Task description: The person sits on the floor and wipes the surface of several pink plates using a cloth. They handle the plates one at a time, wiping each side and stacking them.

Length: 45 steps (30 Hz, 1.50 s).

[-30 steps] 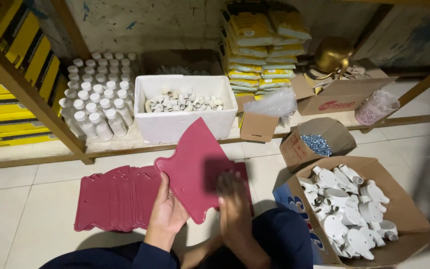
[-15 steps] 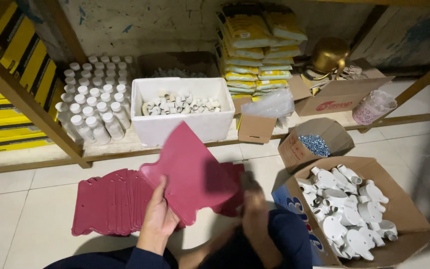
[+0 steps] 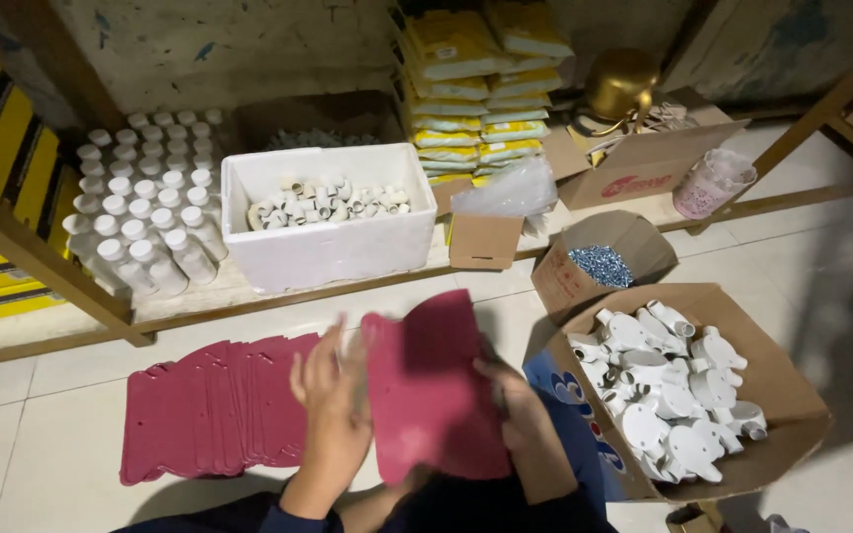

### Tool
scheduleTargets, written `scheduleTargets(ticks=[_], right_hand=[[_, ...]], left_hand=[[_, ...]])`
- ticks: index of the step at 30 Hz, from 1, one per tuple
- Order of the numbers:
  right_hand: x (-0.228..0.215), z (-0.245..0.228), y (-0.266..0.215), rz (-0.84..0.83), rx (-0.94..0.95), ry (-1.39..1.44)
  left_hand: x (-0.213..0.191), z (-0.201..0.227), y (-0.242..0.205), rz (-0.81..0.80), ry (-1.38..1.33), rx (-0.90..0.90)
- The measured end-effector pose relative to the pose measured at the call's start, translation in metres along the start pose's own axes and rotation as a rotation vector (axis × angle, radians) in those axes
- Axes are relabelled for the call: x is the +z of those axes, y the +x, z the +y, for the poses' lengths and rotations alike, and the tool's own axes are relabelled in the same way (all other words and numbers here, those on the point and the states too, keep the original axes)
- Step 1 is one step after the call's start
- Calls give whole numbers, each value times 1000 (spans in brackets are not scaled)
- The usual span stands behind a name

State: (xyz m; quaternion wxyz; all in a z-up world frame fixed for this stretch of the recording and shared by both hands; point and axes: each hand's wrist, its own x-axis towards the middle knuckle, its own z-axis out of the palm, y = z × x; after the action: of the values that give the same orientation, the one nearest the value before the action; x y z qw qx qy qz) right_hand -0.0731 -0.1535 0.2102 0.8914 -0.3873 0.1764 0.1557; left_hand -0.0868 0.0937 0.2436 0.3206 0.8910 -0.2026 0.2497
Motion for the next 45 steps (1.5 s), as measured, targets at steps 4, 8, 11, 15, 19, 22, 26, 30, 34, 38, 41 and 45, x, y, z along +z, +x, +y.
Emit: scheduleTargets(ticks=[4,8,11,15,19,22,26,30,34,38,41,45], right_hand=[[21,-1,-7,151,-133,-2],[26,18,2,269,-383,-211],[18,12,1,606,-839,-918],[64,40,-19,148,-1022,-1179],[82,45,-8,-256,-1236,-1793],[35,53,50,-273,-1106,-1426],[69,32,26,63,-975,-1588],[107,53,-12,27,-1279,-2031],[78,56,35,-155,-1368,-1808],[104,27,13,47,-1206,-1662],[117,83,7,584,-1238,-2475],[98,92,-25,-227,-1299,-1688]], left_hand=[[19,-13,-9,-1,-1185,-1038],[-7,18,14,-15,-1328,-1572],[-12,21,16,21,-1450,-1552],[-6,30,11,-81,-1264,-1569],[11,21,-1,-32,-1356,-1383],[7,22,-6,-22,-1361,-1400],[25,11,-22,-88,-1244,-1358],[7,17,-11,-127,-1169,-1348],[13,9,-19,-97,-1182,-1210],[31,5,-29,-86,-1150,-1310],[-21,38,15,79,-1667,-1436],[25,-30,-23,240,-1799,-1270]])
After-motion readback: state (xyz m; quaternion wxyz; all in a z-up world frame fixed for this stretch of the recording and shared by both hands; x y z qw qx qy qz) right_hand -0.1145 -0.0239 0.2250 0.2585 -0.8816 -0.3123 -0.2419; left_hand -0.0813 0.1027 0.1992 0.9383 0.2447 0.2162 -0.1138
